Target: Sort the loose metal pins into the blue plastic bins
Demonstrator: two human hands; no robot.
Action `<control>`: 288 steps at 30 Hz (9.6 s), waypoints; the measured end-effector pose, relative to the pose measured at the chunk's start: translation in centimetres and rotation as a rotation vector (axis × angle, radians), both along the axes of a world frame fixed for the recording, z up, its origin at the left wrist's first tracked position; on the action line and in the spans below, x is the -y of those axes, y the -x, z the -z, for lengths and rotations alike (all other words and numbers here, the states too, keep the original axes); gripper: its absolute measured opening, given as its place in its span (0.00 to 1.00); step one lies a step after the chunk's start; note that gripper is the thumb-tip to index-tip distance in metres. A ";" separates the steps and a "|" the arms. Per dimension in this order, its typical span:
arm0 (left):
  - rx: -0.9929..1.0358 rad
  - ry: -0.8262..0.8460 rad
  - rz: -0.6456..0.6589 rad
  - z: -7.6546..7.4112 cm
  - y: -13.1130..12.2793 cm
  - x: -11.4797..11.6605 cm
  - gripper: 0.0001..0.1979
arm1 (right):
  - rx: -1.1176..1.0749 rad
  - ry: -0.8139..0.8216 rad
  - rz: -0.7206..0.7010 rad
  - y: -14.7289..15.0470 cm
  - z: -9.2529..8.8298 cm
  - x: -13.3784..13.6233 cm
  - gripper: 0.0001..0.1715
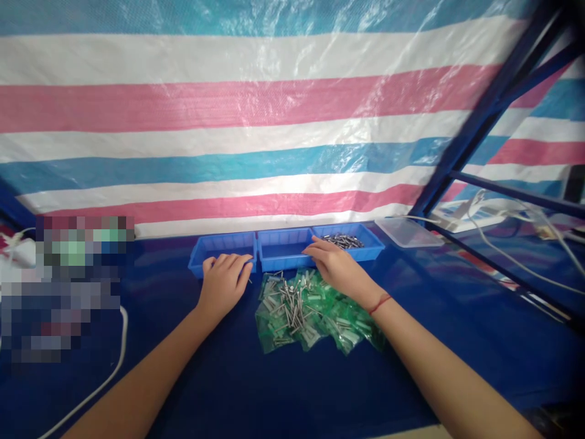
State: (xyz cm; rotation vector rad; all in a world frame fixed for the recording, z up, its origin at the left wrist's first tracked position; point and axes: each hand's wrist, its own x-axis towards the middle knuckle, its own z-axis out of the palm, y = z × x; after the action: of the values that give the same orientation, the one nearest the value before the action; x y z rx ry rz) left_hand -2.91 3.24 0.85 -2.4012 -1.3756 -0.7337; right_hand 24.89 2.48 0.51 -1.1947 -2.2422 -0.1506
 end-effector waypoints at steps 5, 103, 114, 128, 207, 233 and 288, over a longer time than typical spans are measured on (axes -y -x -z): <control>0.000 0.012 0.013 0.0 0.1 0.1 0.14 | -0.048 0.033 -0.024 0.1 -0.2 0.2 0.20; 0.085 0.466 0.578 1.0 -1.4 3.9 0.30 | 0.243 -0.190 0.608 7.1 -12.2 7.1 0.09; 0.056 0.503 0.543 1.0 -1.5 3.8 0.33 | 0.264 -0.212 0.649 6.0 -12.7 7.0 0.10; 0.041 0.514 0.534 0.9 -1.6 3.7 0.34 | 0.303 -0.309 0.615 5.1 -13.1 7.4 0.09; -0.072 0.526 0.448 0.3 -2.3 3.2 0.30 | 0.011 0.639 0.097 -3.4 -4.9 3.0 0.23; 0.004 0.418 0.574 0.5 -2.7 4.2 0.18 | -0.059 0.309 0.144 0.1 1.8 10.1 0.36; 0.608 0.458 0.272 -1.2 -4.4 2.1 0.14 | -0.154 0.518 0.313 11.0 22.4 28.7 0.33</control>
State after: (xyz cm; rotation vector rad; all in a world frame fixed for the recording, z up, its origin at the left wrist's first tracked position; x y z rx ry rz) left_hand 1.46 1.09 2.01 -2.9037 -1.5776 -1.4518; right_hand 13.94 -26.19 -21.84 -1.7581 -2.0031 0.4141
